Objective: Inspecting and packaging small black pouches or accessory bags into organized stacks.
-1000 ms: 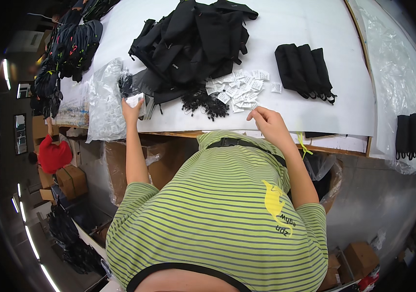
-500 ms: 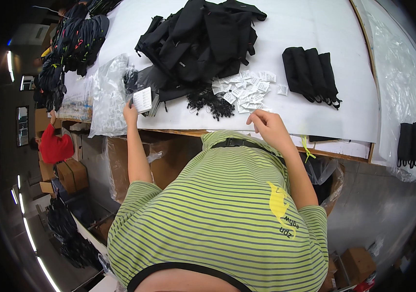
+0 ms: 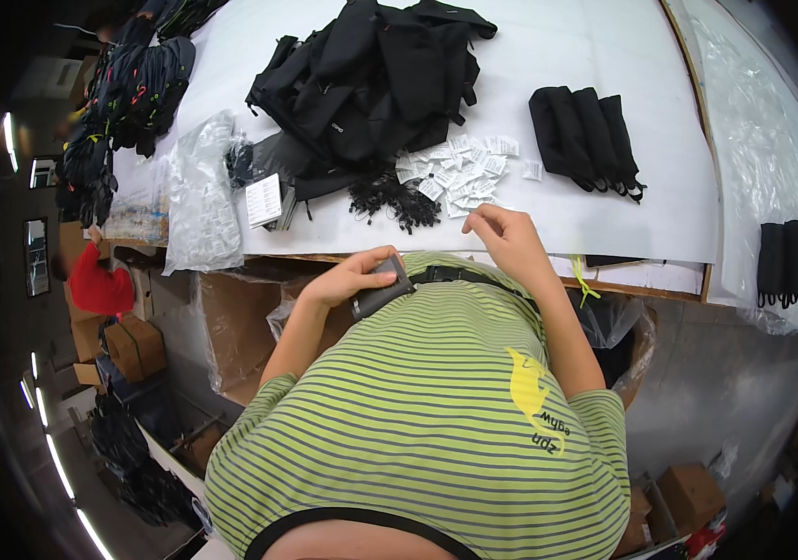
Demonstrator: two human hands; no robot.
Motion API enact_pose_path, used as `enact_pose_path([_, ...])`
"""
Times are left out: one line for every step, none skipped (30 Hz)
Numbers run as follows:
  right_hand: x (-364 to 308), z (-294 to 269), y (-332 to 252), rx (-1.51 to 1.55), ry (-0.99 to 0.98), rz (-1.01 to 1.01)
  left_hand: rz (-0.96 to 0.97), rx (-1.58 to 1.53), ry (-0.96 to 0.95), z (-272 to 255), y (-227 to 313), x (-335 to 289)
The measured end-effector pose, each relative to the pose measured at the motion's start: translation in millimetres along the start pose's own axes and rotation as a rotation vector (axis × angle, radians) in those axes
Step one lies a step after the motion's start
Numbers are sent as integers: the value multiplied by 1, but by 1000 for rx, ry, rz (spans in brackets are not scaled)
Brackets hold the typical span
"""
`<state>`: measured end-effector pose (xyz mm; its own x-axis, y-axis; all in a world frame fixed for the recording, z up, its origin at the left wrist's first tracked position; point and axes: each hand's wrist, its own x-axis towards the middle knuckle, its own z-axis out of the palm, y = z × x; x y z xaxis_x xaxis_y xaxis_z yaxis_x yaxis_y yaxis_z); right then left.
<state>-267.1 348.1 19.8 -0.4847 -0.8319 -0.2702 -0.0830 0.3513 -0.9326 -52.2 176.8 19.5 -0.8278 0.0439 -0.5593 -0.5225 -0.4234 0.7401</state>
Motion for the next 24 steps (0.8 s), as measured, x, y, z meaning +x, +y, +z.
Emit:
enact_pose_path([-2,0,-1,-1,2,1,-29,-18,-49,2,-5,0])
enact_pose_path([-3,-1,-1,-2,-13,24,-56,-35,-100,6,-7,1])
enact_pose_path([-3,-1,-2,-2,-29,45,-10,-90,-49,19,-1,-4])
enact_pose_path([-3,-1,-2,-5,-27,45,-8,-90,-51,20,-8,-5])
enact_pose_path([-3,-1,-1,13,-27,31,205,241,101,22,-12,-5])
enact_pose_path([-3,0,-1,31,-28,17,418,571,255,23,-13,-5])
enact_pose_path([-4,0,-2,31,-28,18,417,757,173,20,-11,-11])
enact_pose_path([-4,-2,-5,11,-38,6,414,757,168,25,2,-18])
enact_pose_path([-5,-2,-8,-10,-52,-9,318,718,148,32,12,-25])
enact_pose_path([-5,-1,-10,-10,-53,-5,221,677,128,35,16,-29])
enact_pose_path([-5,1,-13,1,-76,-15,228,622,127,33,16,-31])
enact_pose_path([-5,3,-16,13,-99,-25,226,620,130,31,16,-29])
enact_pose_path([-4,4,-20,14,-101,-23,200,623,216,27,16,-26])
enact_pose_path([-5,5,-24,26,-125,-54,172,628,295,25,18,-23])
enact_pose_path([-5,7,-27,38,-148,-84,197,613,419,30,26,-17])
enact_pose_path([-6,10,-31,41,-143,-78,287,476,486,33,27,-9])
enact_pose_path([-5,13,-34,38,-135,-128,368,469,552,36,30,-1])
enact_pose_path([-5,16,-39,34,-126,-178,449,461,616,41,33,6])
enact_pose_path([-6,16,-48,6,-137,-197,448,461,609,47,36,9])
enact_pose_path([-5,18,-48,5,-129,-194,492,480,633,52,40,13])
enact_pose_path([-4,21,-47,-20,-84,-234,537,499,658,57,43,16])
enact_pose_path([-3,22,-46,-45,-39,-274,538,499,651,60,44,20])
enact_pose_path([-2,22,-45,-80,-27,-264,585,575,664,63,44,21])
enact_pose_path([-3,21,-45,-81,-24,-263,631,650,677,65,44,23])
